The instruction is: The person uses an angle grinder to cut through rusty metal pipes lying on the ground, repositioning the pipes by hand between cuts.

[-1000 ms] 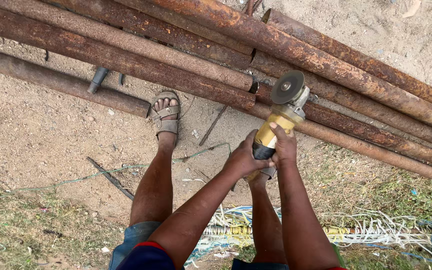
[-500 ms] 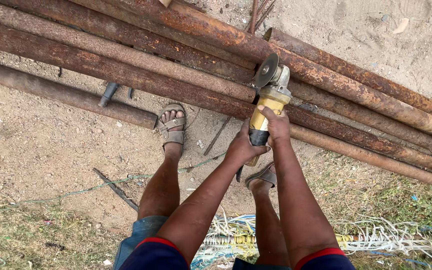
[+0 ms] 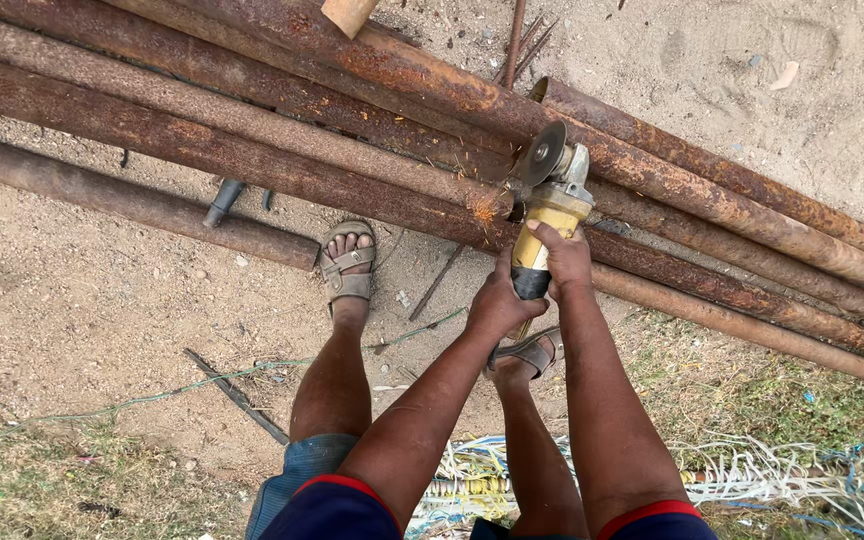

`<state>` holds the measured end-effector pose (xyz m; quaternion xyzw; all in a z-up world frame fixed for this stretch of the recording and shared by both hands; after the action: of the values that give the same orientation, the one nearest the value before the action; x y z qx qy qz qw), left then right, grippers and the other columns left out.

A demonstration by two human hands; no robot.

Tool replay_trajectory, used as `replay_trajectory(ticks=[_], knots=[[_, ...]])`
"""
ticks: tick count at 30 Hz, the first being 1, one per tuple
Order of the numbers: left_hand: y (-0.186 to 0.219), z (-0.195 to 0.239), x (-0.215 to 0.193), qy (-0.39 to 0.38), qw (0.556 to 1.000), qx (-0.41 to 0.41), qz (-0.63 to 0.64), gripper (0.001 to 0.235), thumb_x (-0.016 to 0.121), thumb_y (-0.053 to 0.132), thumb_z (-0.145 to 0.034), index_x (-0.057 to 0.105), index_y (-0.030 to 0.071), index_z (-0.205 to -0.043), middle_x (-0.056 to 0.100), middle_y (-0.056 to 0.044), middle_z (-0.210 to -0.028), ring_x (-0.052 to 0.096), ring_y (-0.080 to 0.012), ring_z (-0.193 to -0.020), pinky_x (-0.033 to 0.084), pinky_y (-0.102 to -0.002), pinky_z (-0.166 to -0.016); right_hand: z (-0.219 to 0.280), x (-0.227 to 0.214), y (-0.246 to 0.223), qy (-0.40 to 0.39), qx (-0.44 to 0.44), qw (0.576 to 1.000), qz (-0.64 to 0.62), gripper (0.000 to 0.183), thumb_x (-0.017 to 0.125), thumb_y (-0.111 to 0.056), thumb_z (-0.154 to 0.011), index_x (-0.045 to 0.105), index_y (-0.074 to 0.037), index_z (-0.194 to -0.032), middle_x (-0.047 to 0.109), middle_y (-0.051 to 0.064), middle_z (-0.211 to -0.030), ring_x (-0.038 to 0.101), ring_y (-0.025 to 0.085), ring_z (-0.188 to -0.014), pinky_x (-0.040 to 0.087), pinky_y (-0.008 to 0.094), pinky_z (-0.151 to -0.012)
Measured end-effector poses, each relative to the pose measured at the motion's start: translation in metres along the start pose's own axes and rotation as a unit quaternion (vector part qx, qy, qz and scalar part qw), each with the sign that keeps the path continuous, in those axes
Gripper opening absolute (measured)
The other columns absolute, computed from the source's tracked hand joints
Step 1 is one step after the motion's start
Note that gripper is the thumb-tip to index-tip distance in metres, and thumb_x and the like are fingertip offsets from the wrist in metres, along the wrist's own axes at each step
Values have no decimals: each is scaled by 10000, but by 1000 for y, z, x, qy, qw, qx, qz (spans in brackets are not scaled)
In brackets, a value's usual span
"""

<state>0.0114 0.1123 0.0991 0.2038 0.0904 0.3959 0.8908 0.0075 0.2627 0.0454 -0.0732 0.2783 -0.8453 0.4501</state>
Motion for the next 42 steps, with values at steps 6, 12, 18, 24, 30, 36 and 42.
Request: replay_trajectory(ticks=[6, 12, 18, 24, 30, 36, 42], knots=[[5, -1, -2, 0, 1000, -4, 3, 1253, 870, 314, -601, 154, 167, -1619, 648, -169, -1276, 687, -323, -1123, 548, -422, -959, 0, 1, -8, -4, 1, 1000, 3, 479, 851, -136, -779, 623, -53, -1192, 734, 66, -1028, 720, 194, -863, 602, 346, -756], [11, 4, -3, 13, 1000, 6, 19, 1216, 860, 289, -607, 186, 168, -1612, 688, -163, -1233, 712, -319, -1074, 564, -416, -946, -11, -8, 5, 4, 8, 1000, 8, 445, 842, -123, -776, 643, -39, -1165, 750, 74, -996, 730, 201, -835, 616, 353, -746], [8, -4, 2, 30, 999, 33, -5, 1186, 897, 295, -626, 202, 146, -1575, 703, -146, -1153, 744, -293, -972, 599, -413, -871, -20, -10, 21, -17, -36, 998, 48, 421, 857, -175, -821, 696, 13, -1162, 767, 129, -980, 732, 230, -797, 617, 358, -707], [7, -15, 4, 14, 998, 33, 50, 1120, 851, 156, -652, 198, 144, -1562, 693, -116, -1107, 742, -235, -894, 629, -370, -773, -26, -3, 28, 37, 5, 997, 71, 562, 884, -252, -722, 617, -54, -1175, 762, 99, -1034, 760, 186, -847, 644, 330, -756], [16, -12, 6, 17, 999, 23, 31, 1151, 814, 165, -660, 156, 149, -1604, 687, -113, -1157, 739, -232, -915, 627, -365, -768, -13, 1, 11, 46, 22, 995, 86, 625, 921, -326, -686, 635, -24, -1152, 767, 121, -1036, 750, 200, -859, 620, 333, -767], [11, -16, 0, 46, 995, 83, -27, 1132, 896, 148, -724, 175, 106, -1595, 669, -151, -1216, 718, -247, -996, 591, -401, -857, -15, 6, 11, 45, 32, 995, 88, 654, 919, -357, -645, 626, -56, -1147, 764, 111, -1039, 754, 189, -853, 633, 325, -760], [20, -10, -6, 37, 998, 50, 9, 1144, 894, 124, -648, 229, 151, -1579, 651, -129, -1203, 735, -261, -973, 636, -414, -830, -8, 13, -2, -21, -36, 999, 10, 417, 900, -249, -743, 694, -33, -1035, 768, 96, -898, 746, 194, -742, 636, 340, -684]])
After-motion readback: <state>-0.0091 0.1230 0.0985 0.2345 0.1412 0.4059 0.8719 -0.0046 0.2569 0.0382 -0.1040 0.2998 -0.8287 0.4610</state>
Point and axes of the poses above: each hand's wrist, its own z-axis away from the middle knuckle, its own x-axis out of the palm, y = z × x, the point moved 6 cm from there along -z, towards the middle knuckle
